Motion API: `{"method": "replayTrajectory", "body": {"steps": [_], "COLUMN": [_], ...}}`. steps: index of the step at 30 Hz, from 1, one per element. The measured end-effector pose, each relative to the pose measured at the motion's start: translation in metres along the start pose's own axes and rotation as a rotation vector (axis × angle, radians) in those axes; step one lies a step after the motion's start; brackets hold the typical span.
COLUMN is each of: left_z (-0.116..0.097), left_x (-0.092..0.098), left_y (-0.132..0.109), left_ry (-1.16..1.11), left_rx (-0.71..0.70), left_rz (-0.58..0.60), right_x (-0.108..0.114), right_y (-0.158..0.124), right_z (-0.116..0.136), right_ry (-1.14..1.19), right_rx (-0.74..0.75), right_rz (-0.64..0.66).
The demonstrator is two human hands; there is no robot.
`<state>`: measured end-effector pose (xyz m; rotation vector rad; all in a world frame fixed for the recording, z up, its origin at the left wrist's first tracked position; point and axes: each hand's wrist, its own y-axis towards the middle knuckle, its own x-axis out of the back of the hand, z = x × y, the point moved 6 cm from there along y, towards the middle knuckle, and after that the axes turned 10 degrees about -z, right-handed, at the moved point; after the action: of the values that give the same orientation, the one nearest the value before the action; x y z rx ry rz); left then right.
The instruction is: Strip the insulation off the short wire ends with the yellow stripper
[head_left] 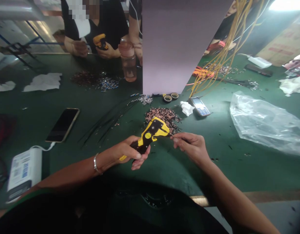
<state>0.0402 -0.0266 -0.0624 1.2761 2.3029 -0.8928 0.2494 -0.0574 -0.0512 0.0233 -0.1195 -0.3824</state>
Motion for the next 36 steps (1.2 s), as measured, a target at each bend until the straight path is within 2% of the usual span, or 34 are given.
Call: {"method": "replayTrajectory", "body": {"steps": [16,26,36], "left_z": [0.0021,0.0022,0.0044], "left_x": [-0.0039,-0.0040,-0.0023], "left_y": [-0.0002,0.0019,0.0040], "left_ry": [-0.031,-0.078,-0.084], "left_rx": [0.012,-0.008,-0.018], "left_rz": [-0.054,-0.009,-0.002], "right_x": [-0.0015,-0.0006,0.0007], "right_y": [-0.0008,0.0012,0.0037], "right_z": [0.0019,-0.0025,-0.0042], "right_ry": [-0.060,-0.043,-0.036], "right_rx": [0.054,0.028,0.035], "right_rz": [0.059,0.025,0.044]}}
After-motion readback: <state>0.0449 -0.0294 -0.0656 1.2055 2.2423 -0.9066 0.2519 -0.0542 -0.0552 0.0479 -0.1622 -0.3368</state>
